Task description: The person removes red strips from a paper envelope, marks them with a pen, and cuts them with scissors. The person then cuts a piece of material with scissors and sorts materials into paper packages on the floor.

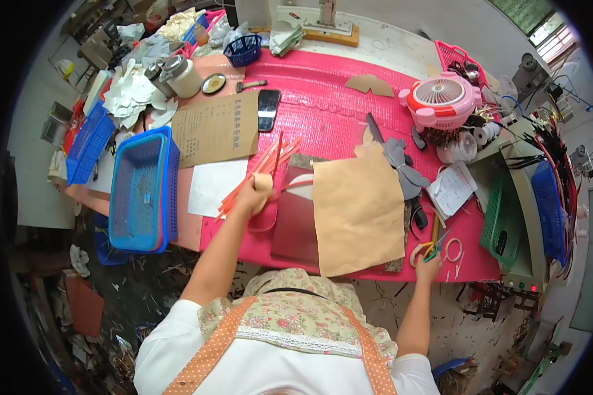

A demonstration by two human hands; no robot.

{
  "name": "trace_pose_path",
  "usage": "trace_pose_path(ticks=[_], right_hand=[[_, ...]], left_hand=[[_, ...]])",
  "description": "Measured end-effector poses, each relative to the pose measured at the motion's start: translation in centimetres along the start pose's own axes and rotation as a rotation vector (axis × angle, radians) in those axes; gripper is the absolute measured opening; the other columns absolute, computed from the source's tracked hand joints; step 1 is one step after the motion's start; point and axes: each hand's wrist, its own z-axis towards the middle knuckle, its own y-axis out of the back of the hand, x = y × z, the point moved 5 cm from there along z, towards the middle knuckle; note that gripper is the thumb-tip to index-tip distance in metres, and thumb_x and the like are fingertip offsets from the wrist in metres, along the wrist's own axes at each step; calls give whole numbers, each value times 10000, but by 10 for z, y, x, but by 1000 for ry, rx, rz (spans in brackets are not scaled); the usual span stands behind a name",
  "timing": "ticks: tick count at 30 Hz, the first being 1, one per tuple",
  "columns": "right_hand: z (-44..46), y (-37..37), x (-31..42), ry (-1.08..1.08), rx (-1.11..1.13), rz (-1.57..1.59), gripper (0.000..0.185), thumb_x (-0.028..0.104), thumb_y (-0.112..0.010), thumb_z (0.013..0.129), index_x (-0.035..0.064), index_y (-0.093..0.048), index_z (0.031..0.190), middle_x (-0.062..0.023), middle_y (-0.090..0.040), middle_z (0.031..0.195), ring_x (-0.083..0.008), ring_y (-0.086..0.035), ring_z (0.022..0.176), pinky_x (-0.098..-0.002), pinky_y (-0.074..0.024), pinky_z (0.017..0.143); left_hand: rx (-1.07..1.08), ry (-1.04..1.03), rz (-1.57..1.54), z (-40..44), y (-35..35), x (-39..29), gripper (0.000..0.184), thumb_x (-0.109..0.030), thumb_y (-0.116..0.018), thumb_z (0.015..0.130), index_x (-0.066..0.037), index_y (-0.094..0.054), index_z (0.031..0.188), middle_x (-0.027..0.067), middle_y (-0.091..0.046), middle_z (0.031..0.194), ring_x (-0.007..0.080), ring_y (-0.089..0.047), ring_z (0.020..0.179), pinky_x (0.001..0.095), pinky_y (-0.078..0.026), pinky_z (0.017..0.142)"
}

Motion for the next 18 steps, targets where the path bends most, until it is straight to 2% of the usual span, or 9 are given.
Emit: trace_pose_path(ticks=[1,3,4,6,7,10,13,16,18], right_hand=[[-11,11,46,183,-119,-336,533,146,-684,765,-20,-478,1227,-188,-567,1152,-294,-536,1116,-401,-431,933],[-16,-9,92,394,-15,-174,535,176,-644,765,-4,-494,1246,-226,-543,1152,-375,-479,1147,-446,-388,978],[-25,-27,116,422,131,-28,522,175,-629,775,-3,-499,1248,-228,-543,1152,-382,-483,1140,-441,-391,975],[-49,-75,163,526,342,7,495,167,-630,769,-10,-520,1218,-225,-546,1155,-384,-498,1119,-434,-393,971],[-57,-109,172,736,381,66,487,149,-635,756,-3,-523,1205,-219,-554,1148,-377,-514,1102,-428,-398,968],[-96,-136,297,992,649,245,563,133,-669,716,3,-481,1230,-217,-544,1154,-374,-501,1136,-439,-407,959],[-108,-147,406,1206,728,364,626,166,-705,699,9,-458,1253,-213,-529,1190,-375,-498,1135,-442,-417,945],[-121,-162,466,1643,608,298,752,236,-750,690,33,-402,1325,-205,-591,1112,-356,-556,1052,-420,-451,903],[-123,-206,466,1346,1401,-238,678,275,-741,723,43,-465,1297,-205,-639,1006,-306,-606,951,-398,-470,849]], left_hand=[[-37,-30,295,-36,13,-57,669,-259,-843,589,-16,-562,1144,174,-644,1048,306,-626,966,386,-485,863],[-210,-123,713,-46,8,-57,676,-245,-835,565,-26,-558,1142,189,-638,1053,339,-617,991,415,-479,887],[-221,-118,716,-50,7,-56,676,-245,-835,565,-26,-558,1142,189,-638,1053,339,-617,991,415,-479,887],[-120,158,632,-46,6,-49,624,-230,-797,593,-36,-561,1137,197,-636,1053,355,-607,1006,430,-479,891],[-143,156,623,-44,5,-50,624,-230,-797,593,-36,-561,1137,197,-636,1053,355,-607,1006,430,-479,891],[-95,168,631,-43,6,-46,433,-216,-734,644,-53,-630,1032,171,-661,1009,339,-625,968,427,-491,851],[-84,98,614,-56,13,-85,379,-193,-718,647,-64,-650,997,179,-663,972,340,-629,941,417,-497,822],[4,20,624,-79,34,-136,361,-177,-703,639,-46,-631,969,184,-656,929,346,-629,901,415,-495,776],[54,-60,559,-99,53,-172,331,-168,-697,641,-14,-599,917,180,-647,889,336,-630,871,406,-492,743]])
